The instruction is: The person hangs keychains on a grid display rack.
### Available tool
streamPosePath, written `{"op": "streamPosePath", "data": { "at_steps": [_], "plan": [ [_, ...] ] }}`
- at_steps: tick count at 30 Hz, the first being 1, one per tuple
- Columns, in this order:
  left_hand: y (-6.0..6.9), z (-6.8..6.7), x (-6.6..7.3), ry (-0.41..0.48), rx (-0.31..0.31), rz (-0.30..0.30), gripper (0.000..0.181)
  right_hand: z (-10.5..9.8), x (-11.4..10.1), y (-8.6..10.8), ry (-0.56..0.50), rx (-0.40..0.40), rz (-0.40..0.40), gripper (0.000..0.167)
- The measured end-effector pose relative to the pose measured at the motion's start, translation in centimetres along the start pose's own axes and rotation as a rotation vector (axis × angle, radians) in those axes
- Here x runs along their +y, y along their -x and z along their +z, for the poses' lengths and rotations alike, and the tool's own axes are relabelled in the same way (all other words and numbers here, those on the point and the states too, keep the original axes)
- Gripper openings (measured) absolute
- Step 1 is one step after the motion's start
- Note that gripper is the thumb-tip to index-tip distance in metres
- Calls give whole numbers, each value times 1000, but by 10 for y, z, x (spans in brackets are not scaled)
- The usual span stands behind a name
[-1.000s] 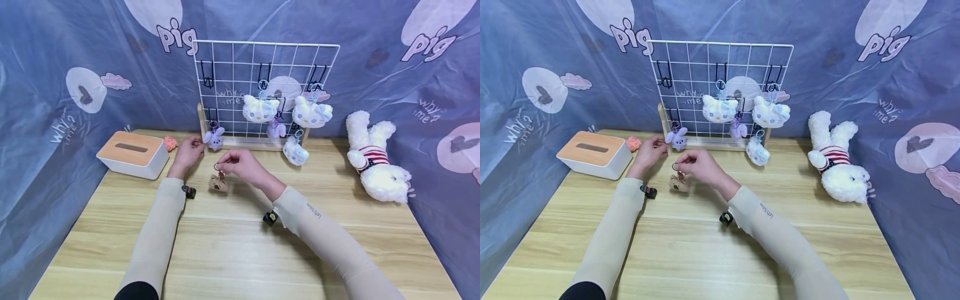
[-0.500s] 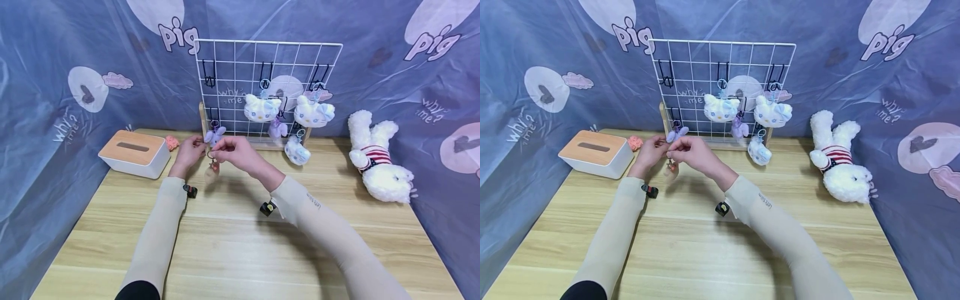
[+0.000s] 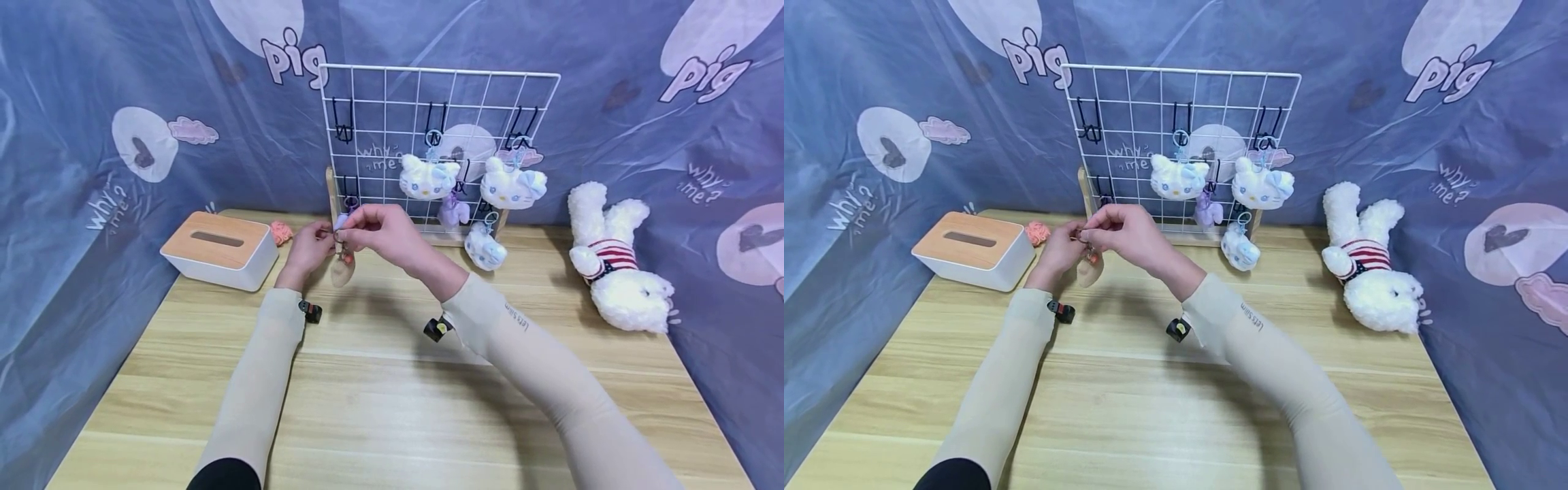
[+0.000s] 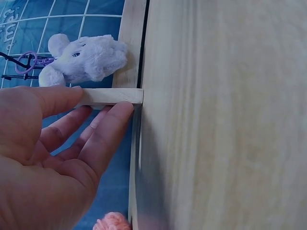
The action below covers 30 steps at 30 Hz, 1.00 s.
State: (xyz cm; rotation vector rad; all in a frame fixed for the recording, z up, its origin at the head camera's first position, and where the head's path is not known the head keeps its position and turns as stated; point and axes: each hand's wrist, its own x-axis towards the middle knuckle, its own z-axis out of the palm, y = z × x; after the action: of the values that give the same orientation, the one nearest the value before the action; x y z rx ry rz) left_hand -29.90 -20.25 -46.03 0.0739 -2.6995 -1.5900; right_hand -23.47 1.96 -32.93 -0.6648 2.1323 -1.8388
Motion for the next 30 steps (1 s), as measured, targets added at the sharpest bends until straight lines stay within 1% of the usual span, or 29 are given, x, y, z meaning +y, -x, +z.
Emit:
{"op": "streamPosePath", "data": {
  "at_steps": [4,8,12,18,21,25,30],
  "plan": [
    [1,-1,2,3,-7,2,40,-2,-10,-4,29,-4,-16,7],
    [2,-2,4,-41,4,15,39,-4,-21,-9,73,5,-44,5],
    [3,-2,4,-59,6,25,40,-6,-32,-13,91,8,-62,4],
    [2,-1,2,-29,-4,17,33,-8,-42,-19,94,7,-66,4],
    [2,-1,1,-26,1,18,34,-10,-46,-23,100,16,-76,4],
    [2,0,1,-26,2,19,31,-13,-50,-29,103,48,-89,5],
    [0,0,2,9,-15,9,34,-16,-54,-36,89,86,-91,6]
  ]
}}
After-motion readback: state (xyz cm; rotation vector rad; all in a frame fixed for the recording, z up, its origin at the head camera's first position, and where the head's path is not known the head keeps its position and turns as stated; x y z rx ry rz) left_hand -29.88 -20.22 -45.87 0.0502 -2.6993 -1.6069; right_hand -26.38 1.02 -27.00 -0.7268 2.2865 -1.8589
